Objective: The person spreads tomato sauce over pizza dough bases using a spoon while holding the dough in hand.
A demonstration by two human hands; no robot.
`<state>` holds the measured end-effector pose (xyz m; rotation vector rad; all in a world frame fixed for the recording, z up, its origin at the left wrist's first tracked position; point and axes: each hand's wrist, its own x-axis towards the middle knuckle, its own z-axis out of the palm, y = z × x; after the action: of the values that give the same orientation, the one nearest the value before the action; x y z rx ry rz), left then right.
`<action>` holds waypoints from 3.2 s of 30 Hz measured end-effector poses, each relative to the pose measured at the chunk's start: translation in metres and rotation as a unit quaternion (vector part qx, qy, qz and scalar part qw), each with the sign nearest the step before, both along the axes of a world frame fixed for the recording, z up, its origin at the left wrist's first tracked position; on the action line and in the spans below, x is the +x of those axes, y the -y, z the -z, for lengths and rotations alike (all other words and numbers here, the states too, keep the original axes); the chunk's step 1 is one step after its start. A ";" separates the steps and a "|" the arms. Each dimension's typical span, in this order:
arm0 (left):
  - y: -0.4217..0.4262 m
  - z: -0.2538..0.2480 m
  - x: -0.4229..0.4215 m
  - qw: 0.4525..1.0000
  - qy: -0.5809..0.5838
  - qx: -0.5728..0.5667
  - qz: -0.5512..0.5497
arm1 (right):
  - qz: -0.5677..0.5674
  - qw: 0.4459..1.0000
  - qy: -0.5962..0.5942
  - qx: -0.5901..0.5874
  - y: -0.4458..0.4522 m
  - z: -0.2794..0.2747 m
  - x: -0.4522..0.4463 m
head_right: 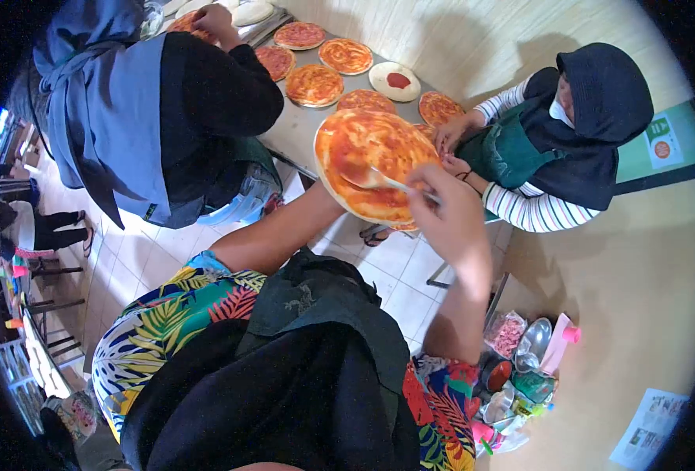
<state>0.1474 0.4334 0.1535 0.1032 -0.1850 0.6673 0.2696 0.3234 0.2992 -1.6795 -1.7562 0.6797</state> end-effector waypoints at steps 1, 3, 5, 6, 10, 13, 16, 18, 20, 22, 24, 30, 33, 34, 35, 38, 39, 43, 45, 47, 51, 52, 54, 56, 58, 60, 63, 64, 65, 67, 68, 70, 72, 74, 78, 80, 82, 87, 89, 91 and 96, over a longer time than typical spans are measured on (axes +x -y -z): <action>0.003 -0.001 0.002 0.999 0.041 -0.001 0.034 | -0.001 0.998 0.051 0.027 -0.011 0.003 -0.007; 0.013 -0.019 -0.002 0.997 0.032 -0.044 0.063 | 0.036 0.998 0.053 0.030 -0.030 0.007 -0.006; 0.018 -0.021 -0.005 0.995 0.030 -0.060 0.067 | 0.070 0.992 0.091 0.060 -0.036 0.016 0.005; 0.017 -0.021 -0.007 0.994 0.030 -0.082 0.067 | 0.070 0.991 0.091 0.065 -0.031 0.015 0.013; 0.004 0.000 0.007 0.997 0.039 -0.014 0.064 | 0.025 1.000 0.010 0.008 -0.008 0.003 0.009; 0.010 -0.004 0.010 0.997 0.023 -0.037 0.058 | 0.007 0.997 0.021 0.074 -0.030 0.015 -0.003; 0.014 -0.007 0.004 0.992 0.053 -0.078 0.080 | 0.080 0.989 0.074 0.100 -0.041 0.019 0.012; 0.009 -0.002 0.002 0.994 0.054 -0.032 0.085 | 0.086 0.991 0.083 0.064 -0.023 0.010 0.020; 0.003 0.012 0.006 0.991 0.095 -0.013 0.096 | 0.034 0.999 0.007 0.016 -0.012 0.015 0.027; 0.006 0.011 0.012 0.990 0.105 -0.006 0.090 | 0.025 0.998 0.037 0.055 -0.014 0.016 0.020; 0.010 0.009 0.016 0.987 0.125 0.011 0.105 | 0.103 0.990 -0.063 0.069 -0.026 0.028 0.022; 0.013 -0.007 0.014 0.996 0.039 -0.014 0.081 | 0.136 0.990 -0.048 0.009 0.002 0.026 0.046; 0.016 0.006 0.017 0.991 0.078 -0.020 0.107 | 0.125 0.986 -0.038 0.104 -0.006 0.018 0.021; 0.020 0.010 0.020 0.990 0.078 -0.018 0.116 | 0.122 0.979 -0.033 0.159 -0.012 0.013 0.018; 0.021 0.012 0.022 0.989 0.081 -0.034 0.118 | 0.149 0.973 -0.019 0.177 -0.019 0.013 0.018; 0.016 0.014 0.026 0.991 0.077 -0.045 0.100 | 0.142 0.985 0.048 0.084 -0.008 -0.011 0.016; 0.014 0.013 0.025 0.993 0.066 -0.047 0.082 | 0.138 0.985 0.049 0.086 -0.001 -0.011 0.015; 0.012 0.010 0.024 0.998 -0.011 -0.029 0.048 | 0.143 0.983 0.025 0.113 0.015 -0.005 0.037; 0.016 0.015 0.022 0.998 -0.004 -0.034 0.045 | 0.204 0.962 0.018 0.181 0.005 0.010 0.048; 0.019 0.018 0.023 0.998 -0.001 -0.032 0.050 | 0.202 0.965 0.008 0.166 -0.004 0.015 0.040; 0.022 0.019 0.019 0.999 -0.039 0.028 0.000 | 0.137 0.975 -0.018 0.174 -0.007 0.007 0.013; 0.023 0.018 0.018 0.999 -0.041 0.030 0.001 | 0.118 0.974 -0.032 0.188 -0.007 0.006 0.011; 0.027 0.014 0.017 0.996 0.077 0.001 0.045 | 0.159 0.973 -0.012 0.169 -0.009 0.000 0.021; 0.031 0.001 0.012 0.998 0.056 0.006 0.043 | 0.198 0.968 0.014 0.152 -0.009 -0.003 0.025; 0.031 0.001 0.014 0.998 0.037 0.008 0.043 | 0.165 0.972 0.009 0.170 -0.006 -0.004 0.019; 0.028 0.021 0.020 0.996 -0.083 0.023 0.007 | 0.150 0.966 0.036 0.208 -0.007 -0.005 0.007; 0.026 0.026 0.019 0.993 -0.106 0.048 0.002 | 0.150 0.969 0.030 0.192 -0.021 -0.007 0.008; 0.025 0.024 0.016 0.994 -0.098 0.049 0.002 | 0.148 0.969 0.028 0.194 -0.022 0.000 0.014; 0.024 0.023 0.014 0.995 -0.089 0.050 0.000 | 0.167 0.962 0.022 0.215 -0.023 0.007 0.022; 0.020 0.017 0.010 0.996 -0.068 0.052 -0.007 | 0.186 0.956 0.024 0.225 -0.016 0.008 0.035; 0.018 0.015 0.008 0.997 -0.056 0.052 -0.012 | 0.179 0.957 0.025 0.227 -0.011 0.013 0.038; 0.017 0.010 0.006 0.998 -0.034 0.052 -0.018 | 0.208 0.960 0.004 0.186 -0.005 0.026 0.042; 0.018 0.006 0.006 0.998 -0.014 0.051 -0.015 | 0.196 0.965 -0.008 0.172 -0.005 0.016 0.030; 0.020 0.003 0.007 0.999 0.004 0.051 -0.004 | 0.180 0.965 -0.012 0.193 -0.012 0.008 0.022; 0.018 -0.003 0.007 0.999 -0.004 0.051 -0.011 | 0.204 0.956 -0.026 0.208 -0.010 0.016 0.049; 0.015 -0.004 0.006 0.998 -0.025 0.047 -0.037 | 0.206 0.955 -0.017 0.211 0.004 0.027 0.061; 0.013 -0.003 0.006 0.999 -0.014 0.040 -0.033 | 0.158 0.968 -0.075 0.181 0.014 0.034 0.064; 0.011 -0.002 0.011 0.999 0.006 0.034 0.004 | 0.184 0.957 -0.104 0.198 -0.003 0.023 0.063; 0.012 -0.001 0.009 0.999 0.015 0.036 0.012 | 0.152 0.960 -0.088 0.219 0.005 0.029 0.064; 0.011 0.000 0.002 0.999 0.021 0.034 0.017 | 0.078 0.971 -0.037 0.222 0.016 0.039 0.078; 0.005 0.001 0.002 0.998 0.045 0.016 0.051 | 0.149 0.973 -0.103 0.143 0.018 0.014 0.090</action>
<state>0.1491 0.4285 0.1525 0.0934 -0.2852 0.5671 0.3599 0.3054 0.2855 -1.5668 -1.3485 0.4225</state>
